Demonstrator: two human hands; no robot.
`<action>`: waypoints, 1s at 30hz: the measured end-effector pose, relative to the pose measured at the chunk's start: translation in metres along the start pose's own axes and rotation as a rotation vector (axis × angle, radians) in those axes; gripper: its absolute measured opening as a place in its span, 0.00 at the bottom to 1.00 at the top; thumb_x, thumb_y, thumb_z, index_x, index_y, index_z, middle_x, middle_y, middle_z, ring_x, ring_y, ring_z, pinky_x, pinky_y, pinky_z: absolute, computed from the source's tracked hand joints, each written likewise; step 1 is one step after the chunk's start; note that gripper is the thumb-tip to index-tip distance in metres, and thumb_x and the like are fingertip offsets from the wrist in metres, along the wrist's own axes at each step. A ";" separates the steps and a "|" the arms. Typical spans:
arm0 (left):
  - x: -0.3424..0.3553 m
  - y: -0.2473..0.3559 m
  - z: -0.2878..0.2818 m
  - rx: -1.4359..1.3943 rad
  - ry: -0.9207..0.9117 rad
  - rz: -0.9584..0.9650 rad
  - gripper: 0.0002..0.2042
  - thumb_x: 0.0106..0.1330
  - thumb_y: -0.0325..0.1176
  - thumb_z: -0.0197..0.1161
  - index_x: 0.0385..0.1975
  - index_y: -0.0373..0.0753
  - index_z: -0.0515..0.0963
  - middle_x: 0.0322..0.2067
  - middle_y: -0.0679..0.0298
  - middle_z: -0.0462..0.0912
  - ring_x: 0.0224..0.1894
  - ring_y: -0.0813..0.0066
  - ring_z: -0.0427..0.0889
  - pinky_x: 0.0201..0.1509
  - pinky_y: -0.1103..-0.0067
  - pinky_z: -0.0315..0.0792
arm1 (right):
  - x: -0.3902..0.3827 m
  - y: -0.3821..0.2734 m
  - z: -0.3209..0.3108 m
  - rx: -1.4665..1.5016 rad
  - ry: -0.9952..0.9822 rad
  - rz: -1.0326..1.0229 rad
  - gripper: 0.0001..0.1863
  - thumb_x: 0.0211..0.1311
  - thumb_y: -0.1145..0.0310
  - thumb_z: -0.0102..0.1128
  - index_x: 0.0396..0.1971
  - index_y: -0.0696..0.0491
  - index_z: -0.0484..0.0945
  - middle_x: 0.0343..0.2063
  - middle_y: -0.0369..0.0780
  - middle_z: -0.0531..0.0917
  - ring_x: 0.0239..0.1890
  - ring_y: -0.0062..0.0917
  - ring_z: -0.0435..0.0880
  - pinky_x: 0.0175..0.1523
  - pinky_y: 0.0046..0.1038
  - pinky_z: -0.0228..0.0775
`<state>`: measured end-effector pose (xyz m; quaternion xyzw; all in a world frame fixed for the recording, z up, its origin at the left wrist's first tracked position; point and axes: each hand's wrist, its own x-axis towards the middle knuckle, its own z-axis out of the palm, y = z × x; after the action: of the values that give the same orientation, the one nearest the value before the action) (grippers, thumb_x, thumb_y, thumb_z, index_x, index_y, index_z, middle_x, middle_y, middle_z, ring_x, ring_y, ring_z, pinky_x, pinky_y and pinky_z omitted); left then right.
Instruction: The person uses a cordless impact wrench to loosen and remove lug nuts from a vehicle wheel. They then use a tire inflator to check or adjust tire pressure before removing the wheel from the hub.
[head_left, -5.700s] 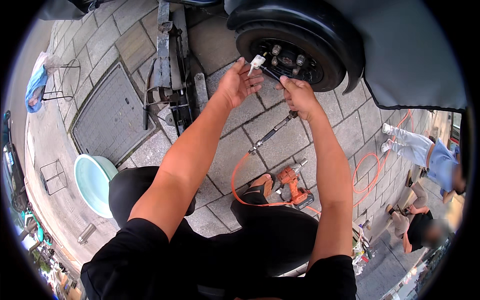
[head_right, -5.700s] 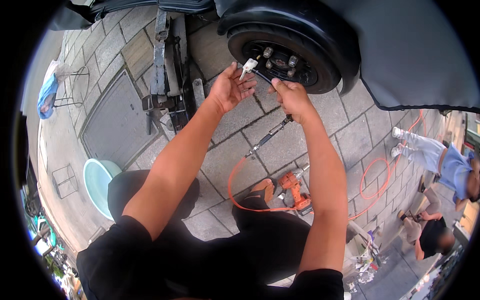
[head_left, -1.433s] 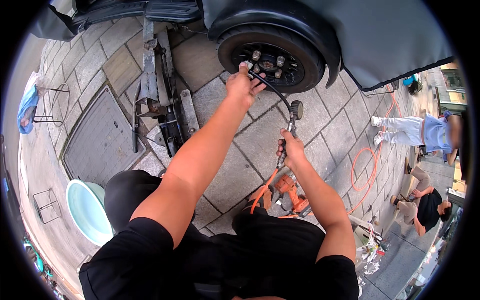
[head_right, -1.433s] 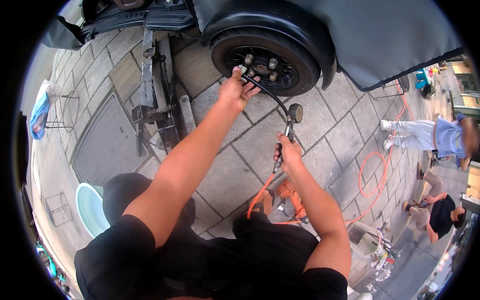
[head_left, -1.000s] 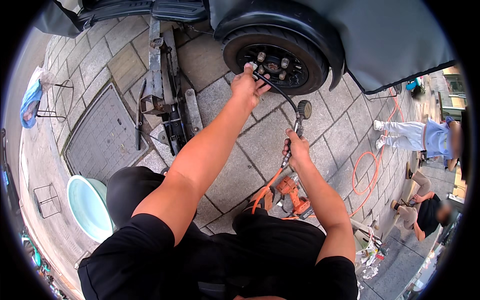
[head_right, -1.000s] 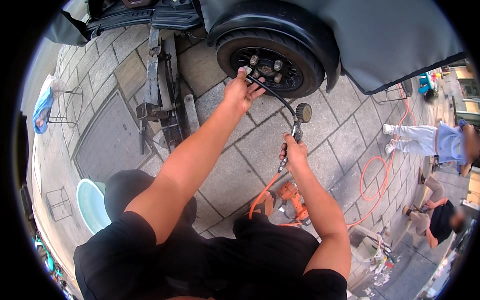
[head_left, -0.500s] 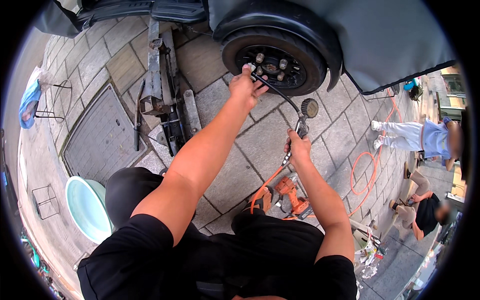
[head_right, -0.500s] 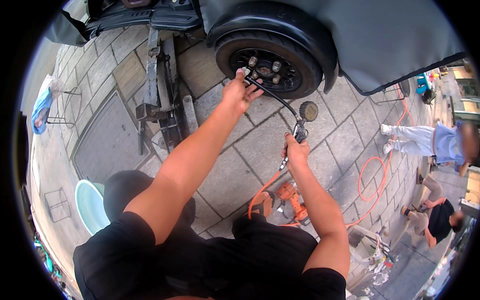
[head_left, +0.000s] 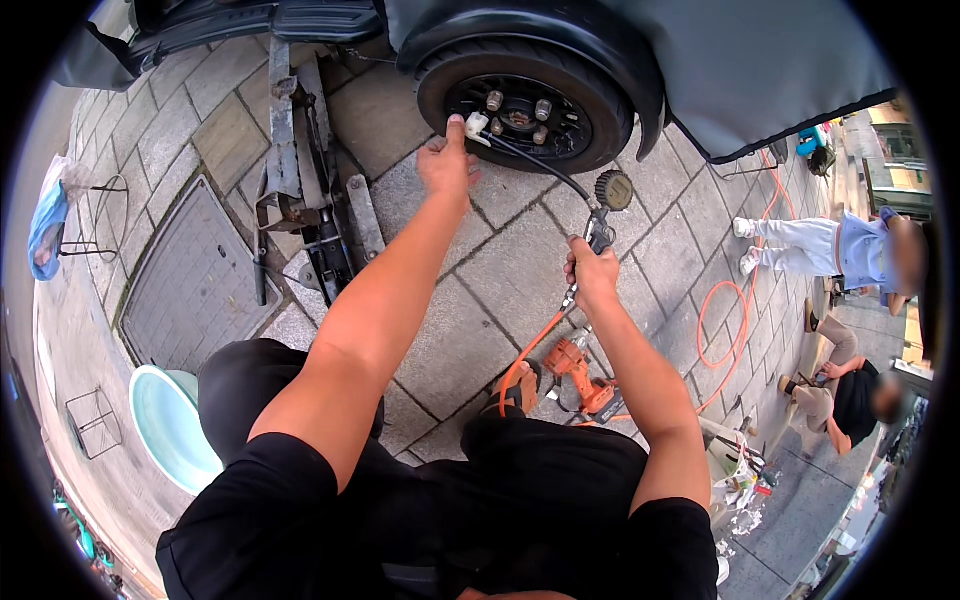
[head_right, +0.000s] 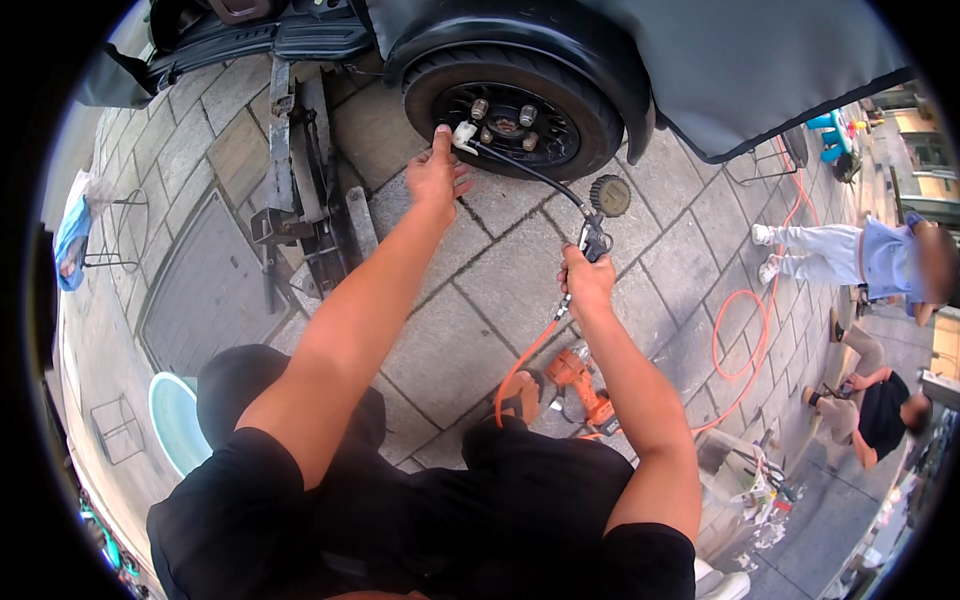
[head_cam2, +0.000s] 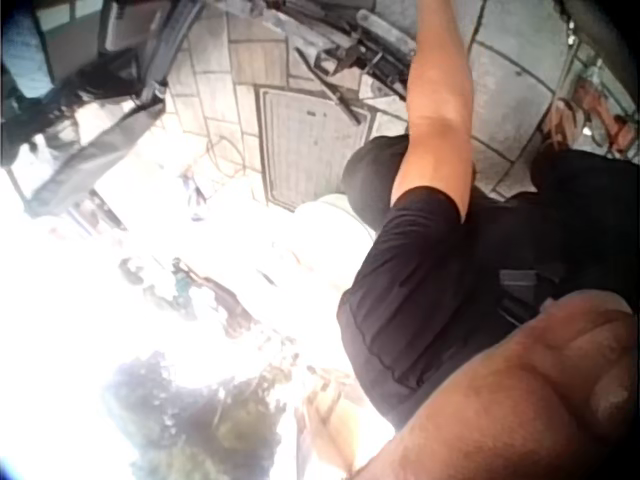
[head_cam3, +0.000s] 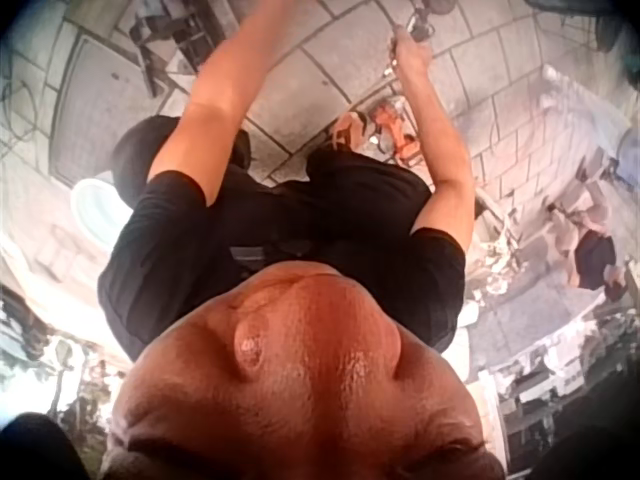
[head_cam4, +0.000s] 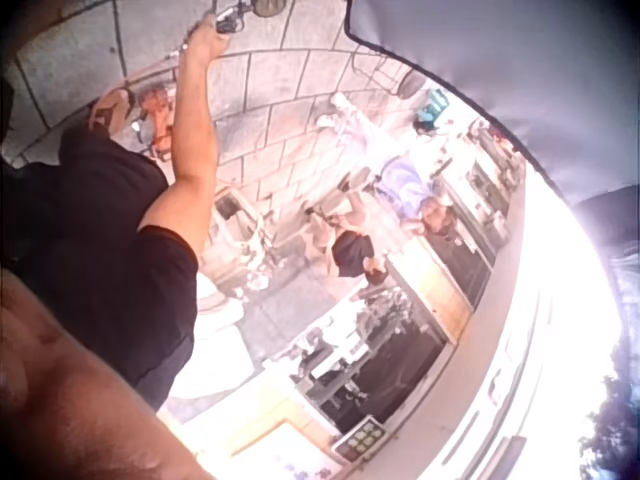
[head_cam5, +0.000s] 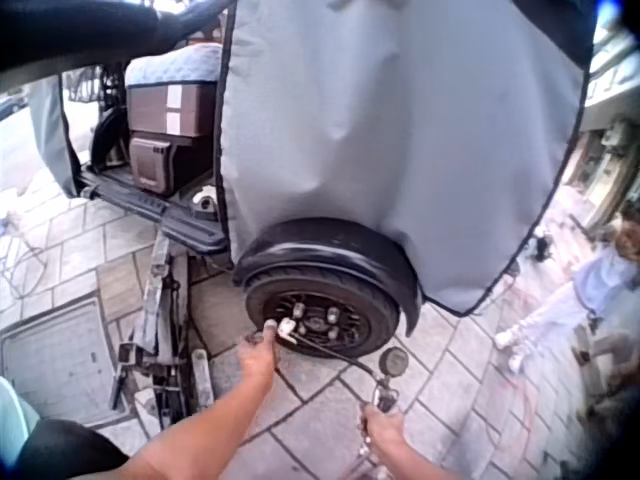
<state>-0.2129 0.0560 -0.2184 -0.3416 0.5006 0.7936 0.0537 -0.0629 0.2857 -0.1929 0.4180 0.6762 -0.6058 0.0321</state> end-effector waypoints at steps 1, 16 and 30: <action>0.005 0.000 -0.006 0.106 0.109 0.110 0.41 0.64 0.55 0.75 0.64 0.28 0.66 0.60 0.46 0.76 0.59 0.56 0.82 0.53 0.60 0.83 | 0.001 0.000 0.002 -0.003 -0.005 0.005 0.15 0.62 0.70 0.69 0.37 0.56 0.68 0.23 0.39 0.78 0.19 0.22 0.77 0.19 0.26 0.65; 0.027 0.062 -0.019 0.662 0.021 0.916 0.42 0.54 0.39 0.84 0.66 0.29 0.70 0.53 0.48 0.86 0.56 0.58 0.86 0.62 0.71 0.77 | 0.004 0.002 0.005 0.022 0.010 -0.001 0.17 0.63 0.69 0.70 0.36 0.57 0.67 0.22 0.39 0.78 0.17 0.22 0.77 0.18 0.25 0.64; 0.050 0.007 -0.013 0.404 0.229 0.741 0.39 0.57 0.45 0.81 0.61 0.28 0.70 0.53 0.46 0.80 0.53 0.51 0.82 0.59 0.65 0.76 | 0.004 -0.001 0.004 -0.146 0.127 -0.246 0.21 0.58 0.62 0.74 0.35 0.57 0.70 0.24 0.40 0.81 0.20 0.22 0.80 0.25 0.27 0.72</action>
<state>-0.2475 0.0285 -0.2467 -0.2075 0.7373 0.6024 -0.2246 -0.0684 0.2848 -0.1952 0.3658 0.7653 -0.5268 -0.0549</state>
